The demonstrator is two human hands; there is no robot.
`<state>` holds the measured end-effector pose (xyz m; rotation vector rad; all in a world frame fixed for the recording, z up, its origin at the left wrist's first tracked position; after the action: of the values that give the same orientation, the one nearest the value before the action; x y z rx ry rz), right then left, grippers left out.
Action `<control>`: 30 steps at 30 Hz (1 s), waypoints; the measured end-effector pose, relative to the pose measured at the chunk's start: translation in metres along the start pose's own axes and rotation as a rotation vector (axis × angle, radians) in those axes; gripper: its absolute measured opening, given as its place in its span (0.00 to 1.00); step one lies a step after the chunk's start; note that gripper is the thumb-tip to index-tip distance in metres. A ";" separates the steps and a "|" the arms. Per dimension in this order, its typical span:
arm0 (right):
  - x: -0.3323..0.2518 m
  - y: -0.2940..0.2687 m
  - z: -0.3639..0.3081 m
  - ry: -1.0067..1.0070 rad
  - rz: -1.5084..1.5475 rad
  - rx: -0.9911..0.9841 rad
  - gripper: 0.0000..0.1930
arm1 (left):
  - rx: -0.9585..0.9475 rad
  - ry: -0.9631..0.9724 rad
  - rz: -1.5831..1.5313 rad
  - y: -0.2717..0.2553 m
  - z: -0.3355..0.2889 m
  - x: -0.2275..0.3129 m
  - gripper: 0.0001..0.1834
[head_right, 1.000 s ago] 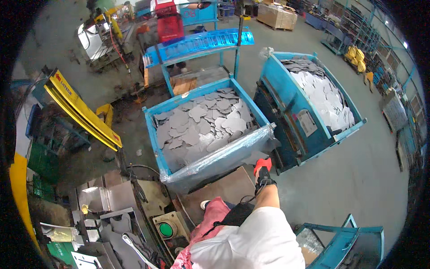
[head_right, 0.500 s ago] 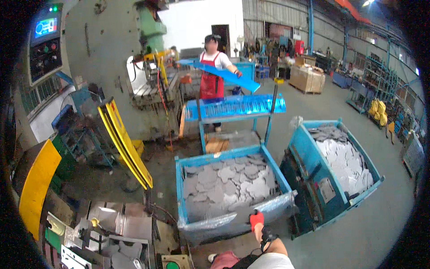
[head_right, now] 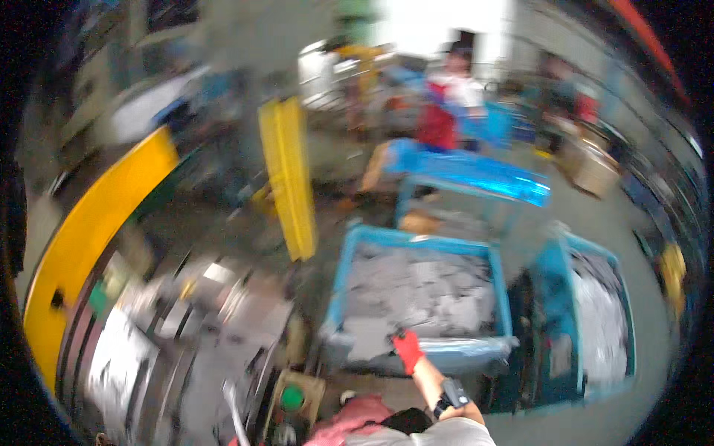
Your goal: The recorder operates a stamping machine to press metal sheets into specific shapes.
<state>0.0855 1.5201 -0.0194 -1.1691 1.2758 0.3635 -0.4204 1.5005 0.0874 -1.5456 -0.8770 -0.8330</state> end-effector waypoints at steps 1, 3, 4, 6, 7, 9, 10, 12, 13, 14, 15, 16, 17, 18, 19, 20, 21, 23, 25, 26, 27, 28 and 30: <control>-0.016 0.003 0.005 -0.109 -0.006 0.052 0.22 | 0.003 0.042 0.005 -0.006 -0.006 0.004 0.21; -0.107 0.040 -0.013 -0.045 0.183 -0.239 0.19 | 0.030 -0.113 0.042 -0.019 -0.032 -0.010 0.20; -0.150 0.041 -0.023 -0.023 0.547 -0.319 0.18 | -0.036 -0.159 0.064 -0.016 -0.022 0.016 0.22; -0.216 0.083 -0.020 -0.452 0.374 -0.393 0.20 | 0.049 -0.072 0.019 -0.024 -0.030 0.004 0.24; -0.239 0.119 -0.029 -0.452 0.422 -0.503 0.21 | 0.112 -0.118 0.015 -0.037 -0.049 -0.006 0.24; -0.291 0.201 -0.062 -0.362 0.581 -0.731 0.22 | 0.198 -0.253 -0.058 -0.051 -0.087 -0.027 0.26; -0.313 0.236 -0.082 -0.263 0.684 -0.824 0.22 | 0.274 -0.247 -0.038 -0.060 -0.106 -0.035 0.26; -0.371 0.296 -0.119 -0.516 0.672 -0.971 0.22 | 0.354 -0.345 -0.054 -0.067 -0.139 -0.049 0.26; -0.394 0.326 -0.133 -0.497 0.710 -1.020 0.22 | 0.433 -0.338 -0.149 -0.068 -0.155 -0.056 0.25; -0.414 0.354 -0.144 -0.478 0.747 -1.064 0.22 | 0.463 -0.471 -0.202 -0.066 -0.170 -0.067 0.23; -0.431 0.388 -0.148 -0.612 0.651 -1.018 0.20 | 0.507 -0.473 -0.168 -0.067 -0.182 -0.070 0.22; -0.447 0.424 -0.149 -0.745 0.556 -0.958 0.19 | 0.545 -0.470 -0.132 -0.068 -0.193 -0.074 0.22; -0.463 0.457 -0.150 -0.870 0.531 -0.873 0.18 | 0.588 -0.558 -0.245 -0.061 -0.209 -0.089 0.21; -0.480 0.484 -0.154 -0.990 0.505 -0.780 0.17 | 0.703 -0.503 -0.232 -0.062 -0.222 -0.093 0.21; -0.488 0.511 -0.159 -0.949 0.339 -0.770 0.16 | 0.743 -0.539 -0.193 -0.059 -0.237 -0.101 0.21; -0.493 0.535 -0.163 -0.903 0.175 -0.759 0.16 | 0.784 -0.578 -0.153 -0.057 -0.254 -0.106 0.22; -0.496 0.556 -0.162 -0.855 -0.066 -0.736 0.18 | 0.820 -0.597 -0.140 -0.054 -0.266 -0.109 0.22; -0.503 0.572 -0.171 -0.952 -0.101 -0.747 0.21 | 0.910 -0.577 -0.252 -0.054 -0.282 -0.103 0.23; -0.506 0.585 -0.188 -1.038 -0.161 -0.801 0.22 | 0.937 -0.604 -0.383 -0.030 -0.309 -0.130 0.22; -0.508 0.584 -0.204 -1.111 -0.135 -0.785 0.21 | 0.959 -0.627 -0.514 -0.017 -0.322 -0.142 0.20; -0.509 0.581 -0.209 -1.076 -0.388 -0.835 0.24 | 0.927 -0.756 -0.734 -0.012 -0.323 -0.142 0.19; -0.508 0.583 -0.213 -1.075 -0.396 -0.837 0.24 | 0.924 -0.761 -0.740 -0.019 -0.321 -0.134 0.19; -0.521 0.573 -0.224 -1.416 -0.660 -0.503 0.26 | 0.892 -0.843 -0.492 -0.039 -0.318 -0.122 0.19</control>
<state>-0.6490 1.7719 0.1968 -1.2276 -0.4552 0.8179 -0.5277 1.1783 0.0412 -0.8268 -1.9642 0.0114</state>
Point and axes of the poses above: each hand's wrist, its own z-axis towards the middle knuckle, its own y-axis out of the palm, x = y × z, the point moved 8 cm from there along z, towards the middle knuckle, and after that the axes turned 2 degrees about -y, right-handed, at the moved point
